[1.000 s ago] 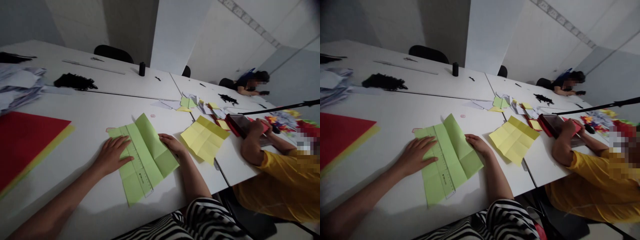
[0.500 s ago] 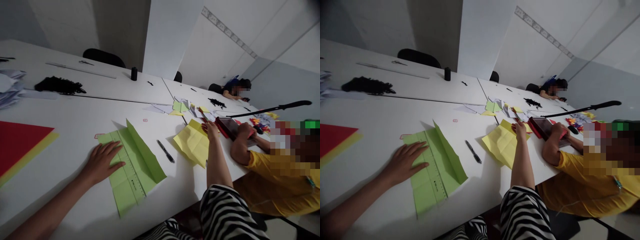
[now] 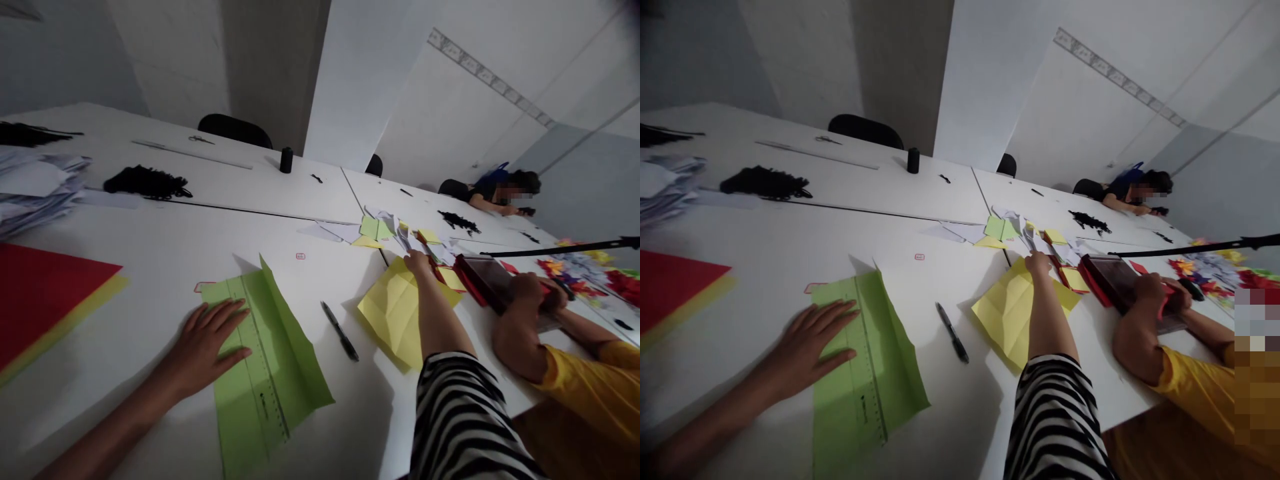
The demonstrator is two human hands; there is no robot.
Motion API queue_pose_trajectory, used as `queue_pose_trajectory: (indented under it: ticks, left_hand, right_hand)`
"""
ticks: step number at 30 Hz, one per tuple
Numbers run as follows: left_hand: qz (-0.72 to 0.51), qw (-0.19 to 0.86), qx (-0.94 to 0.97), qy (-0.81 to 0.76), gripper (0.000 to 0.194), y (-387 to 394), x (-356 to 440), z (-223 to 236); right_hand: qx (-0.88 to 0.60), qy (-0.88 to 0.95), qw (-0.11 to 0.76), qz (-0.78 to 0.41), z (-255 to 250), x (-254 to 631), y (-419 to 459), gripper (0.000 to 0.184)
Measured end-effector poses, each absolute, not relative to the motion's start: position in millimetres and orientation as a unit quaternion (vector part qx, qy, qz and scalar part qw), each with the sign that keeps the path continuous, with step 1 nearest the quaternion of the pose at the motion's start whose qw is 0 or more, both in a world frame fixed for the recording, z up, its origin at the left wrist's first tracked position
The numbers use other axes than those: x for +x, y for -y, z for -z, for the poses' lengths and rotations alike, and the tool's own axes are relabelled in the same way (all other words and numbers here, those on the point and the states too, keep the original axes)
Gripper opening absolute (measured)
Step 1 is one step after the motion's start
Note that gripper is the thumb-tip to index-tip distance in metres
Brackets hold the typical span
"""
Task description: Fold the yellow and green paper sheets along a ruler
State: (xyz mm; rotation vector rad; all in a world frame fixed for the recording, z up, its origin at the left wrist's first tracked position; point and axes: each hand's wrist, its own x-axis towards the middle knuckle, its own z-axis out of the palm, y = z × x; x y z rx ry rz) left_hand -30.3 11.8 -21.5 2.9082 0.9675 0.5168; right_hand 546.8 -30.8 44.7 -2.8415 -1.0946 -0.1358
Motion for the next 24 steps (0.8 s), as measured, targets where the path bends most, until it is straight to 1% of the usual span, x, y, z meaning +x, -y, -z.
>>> queue_pose_trajectory:
  ticks: [2, 6, 10, 11, 13, 15, 17, 21, 24]
  left_hand:
    - [-0.166, 0.018, 0.936, -0.31, 0.067, -11.1, -31.1, 21.0]
    - [-0.165, 0.013, 0.936, -0.309, 0.067, -10.8, -32.4, 21.5]
    - [-0.156, 0.011, 0.937, -0.312, 0.068, -11.7, -34.3, 23.8]
    - [-0.155, 0.011, 0.938, -0.31, 0.068, -11.9, -34.9, 24.2]
    - [-0.153, 0.009, 0.939, -0.307, 0.069, -12.1, -35.9, 24.5]
    - [-0.156, 0.008, 0.94, -0.305, 0.069, -11.9, -36.4, 24.3]
    - [-0.16, 0.008, 0.939, -0.305, 0.068, -11.7, -36.4, 23.9]
    - [-0.171, 0.007, 0.938, -0.302, 0.067, -12.0, -36.2, 24.4]
    - [-0.174, 0.014, 0.936, -0.305, 0.066, -12.9, -35.9, 26.0]
  right_hand:
    - [-0.922, 0.385, 0.034, 0.034, -42.0, 534.7, 11.2, 0.034]
    - [-0.872, 0.489, 0.019, 0.016, -36.0, 492.3, -40.7, 0.042]
    - [-0.823, 0.568, -0.003, 0.007, -30.9, 447.7, -88.7, 0.056]
    - [-0.819, 0.573, -0.012, 0.003, -30.1, 439.7, -96.8, 0.057]
    - [-0.82, 0.572, -0.028, -0.006, -29.2, 428.9, -107.0, 0.054]
    - [-0.826, 0.563, -0.04, -0.012, -29.2, 424.2, -109.8, 0.044]
    - [-0.834, 0.55, -0.042, -0.011, -30.4, 423.7, -106.9, 0.039]
    - [-0.846, 0.533, -0.022, -0.016, -37.0, 427.8, -92.2, 0.037]
    - [-0.835, 0.549, 0.004, -0.049, -41.4, 428.3, -80.1, 0.034]
